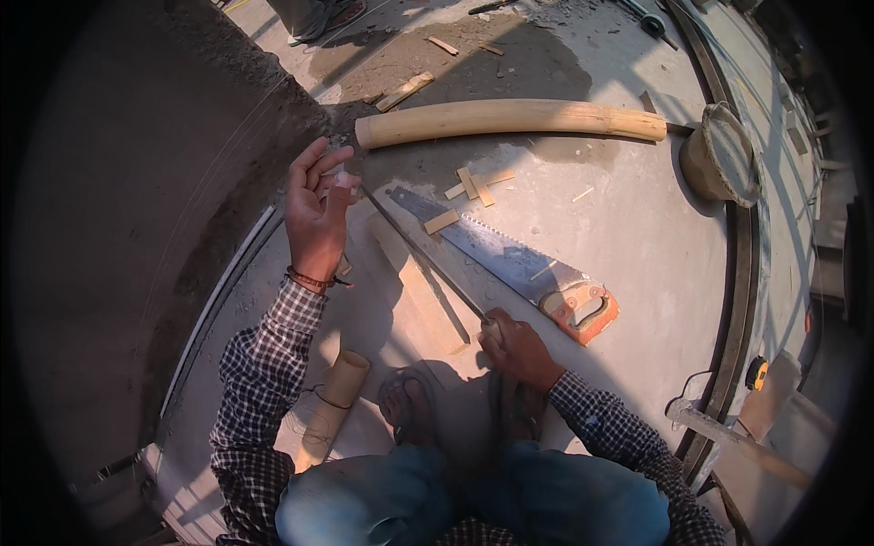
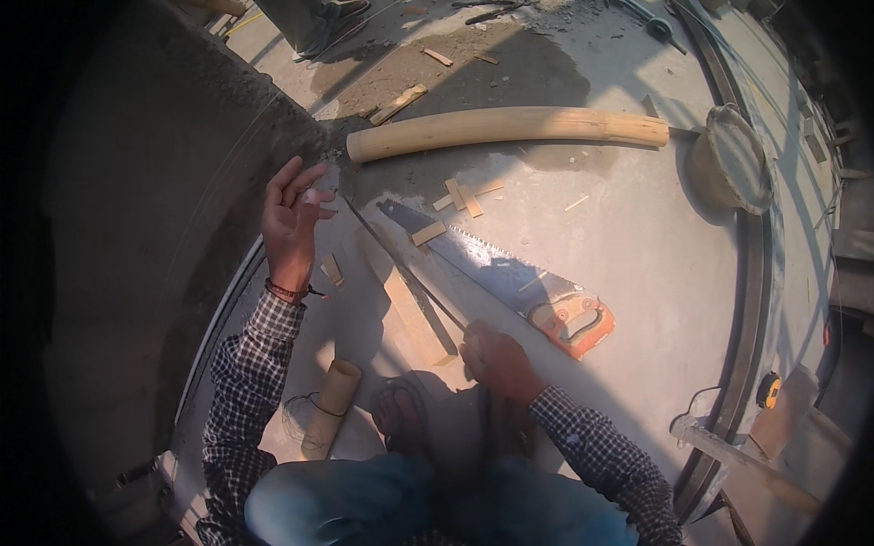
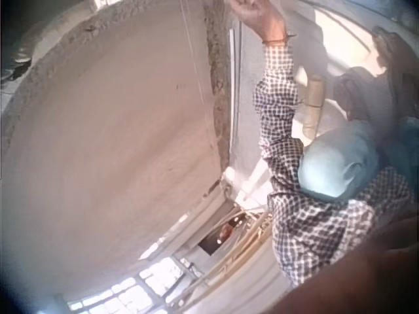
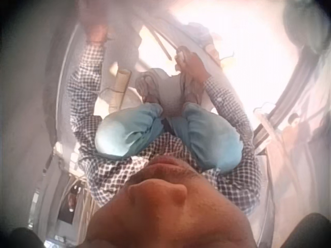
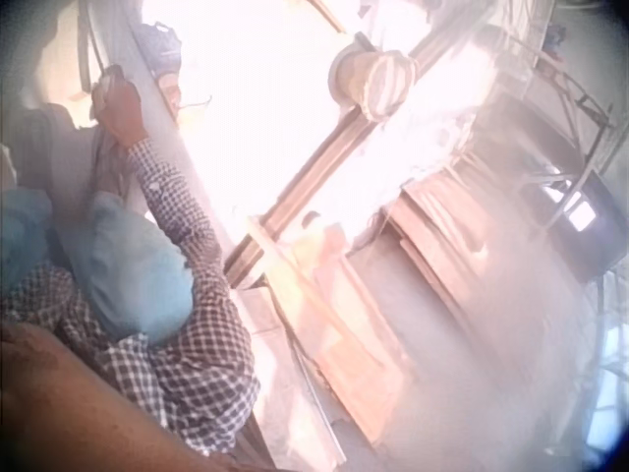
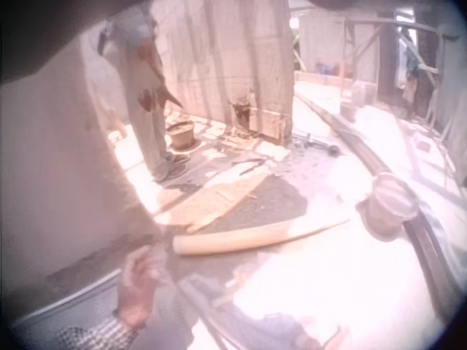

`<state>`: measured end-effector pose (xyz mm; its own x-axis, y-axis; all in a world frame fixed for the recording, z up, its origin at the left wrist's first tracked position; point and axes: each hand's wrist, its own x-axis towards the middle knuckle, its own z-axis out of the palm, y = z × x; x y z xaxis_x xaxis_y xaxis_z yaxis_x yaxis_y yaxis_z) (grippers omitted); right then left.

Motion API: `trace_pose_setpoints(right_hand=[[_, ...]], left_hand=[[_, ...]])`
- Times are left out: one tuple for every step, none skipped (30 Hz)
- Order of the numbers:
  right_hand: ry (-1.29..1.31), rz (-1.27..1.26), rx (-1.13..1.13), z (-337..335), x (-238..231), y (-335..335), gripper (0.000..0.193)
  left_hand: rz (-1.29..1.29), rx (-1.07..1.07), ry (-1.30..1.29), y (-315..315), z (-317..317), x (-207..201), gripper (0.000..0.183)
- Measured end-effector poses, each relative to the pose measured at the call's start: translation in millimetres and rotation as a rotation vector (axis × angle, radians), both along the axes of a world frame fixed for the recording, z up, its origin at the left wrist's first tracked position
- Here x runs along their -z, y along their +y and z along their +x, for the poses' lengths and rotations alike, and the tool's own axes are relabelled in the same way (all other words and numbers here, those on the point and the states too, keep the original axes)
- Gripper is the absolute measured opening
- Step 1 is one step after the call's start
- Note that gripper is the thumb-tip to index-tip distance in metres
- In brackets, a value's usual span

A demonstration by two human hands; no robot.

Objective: The person sits on the floor and uses a hand saw to cut a small piece of wood. They then switch to a knife to shave and shape the cut piece, producing small wood shavings.

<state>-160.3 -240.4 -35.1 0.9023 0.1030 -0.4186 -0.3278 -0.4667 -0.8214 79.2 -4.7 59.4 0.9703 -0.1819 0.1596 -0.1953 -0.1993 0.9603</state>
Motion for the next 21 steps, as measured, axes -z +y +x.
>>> trace_pose_setpoints(right_hand=[[-0.07, -0.058, -0.017, 0, 0, 1, 0.04], [-0.183, -0.124, -0.036, -1, 0, -4, 0.043], [-0.207, -0.187, -0.028, -4, -1, -12, 0.044], [-0.242, -0.221, -0.035, -2, -3, -13, 0.045], [-0.275, -0.254, -0.057, 3, -3, -11, 0.046], [-0.296, -0.253, -0.076, 12, -5, -4, 0.046], [-0.316, -0.252, -0.092, 21, -8, 2, 0.047], [-0.329, -0.282, -0.09, 28, -9, 4, 0.048], [-0.328, -0.287, -0.121, 41, -9, 11, 0.049], [-0.315, -0.31, -0.141, 50, -12, 17, 0.05], [-0.306, -0.333, -0.158, 60, -11, 22, 0.051], [-0.362, -0.317, -0.128, 67, -7, 25, 0.049], [-0.421, -0.309, -0.09, 75, -2, 27, 0.047], [-0.478, -0.302, -0.049, 83, 2, 29, 0.044], [-0.472, -0.316, -0.029, 91, 4, 29, 0.045], [-0.463, -0.335, -0.011, 98, 8, 27, 0.046], [-0.459, -0.353, 0.008, 105, 12, 25, 0.047], [-0.452, -0.368, 0.015, 111, 18, 22, 0.048], [-0.443, -0.384, 0.025, 114, 23, 19, 0.05], [-0.429, -0.403, 0.04, 118, 29, 16, 0.051], [-0.418, -0.41, 0.031, 123, 34, 14, 0.053]], left_hand=[[0.071, -0.034, 0.054, 24, -29, 16, 0.054], [0.156, -0.065, 0.072, 40, -56, 34, 0.049], [0.229, -0.08, 0.092, 50, -84, 58, 0.044], [0.303, -0.12, 0.121, 65, -113, 70, 0.042], [0.376, -0.172, 0.157, 84, -145, 84, 0.04], [0.466, -0.194, 0.208, 105, -175, 89, 0.043], [0.553, -0.215, 0.262, 123, -203, 91, 0.046], [0.687, -0.2, 0.202, 133, -223, 103, 0.051], [0.844, -0.211, 0.146, 144, -250, 105, 0.057], [0.985, -0.197, 0.095, 148, -266, 107, 0.063], [0.996, -0.186, 0.1, 149, -273, 107, 0.069], [1.008, -0.172, 0.105, 149, -280, 107, 0.075], [1.01, -0.153, 0.102, 149, -281, 111, 0.081], [1.051, -0.146, 0.125, 154, -281, 121, 0.089], [1.092, -0.124, 0.14, 160, -278, 125, 0.089], [1.129, -0.1, 0.158, 165, -275, 133, 0.089], [1.167, -0.077, 0.172, 165, -268, 134, 0.089], [1.134, -0.109, 0.256, 165, -263, 129, 0.087], [1.175, -0.138, 0.236, 168, -257, 127, 0.086], [1.172, -0.167, 0.25, 172, -245, 126, 0.086], [1.17, -0.202, 0.264, 176, -230, 124, 0.086]])
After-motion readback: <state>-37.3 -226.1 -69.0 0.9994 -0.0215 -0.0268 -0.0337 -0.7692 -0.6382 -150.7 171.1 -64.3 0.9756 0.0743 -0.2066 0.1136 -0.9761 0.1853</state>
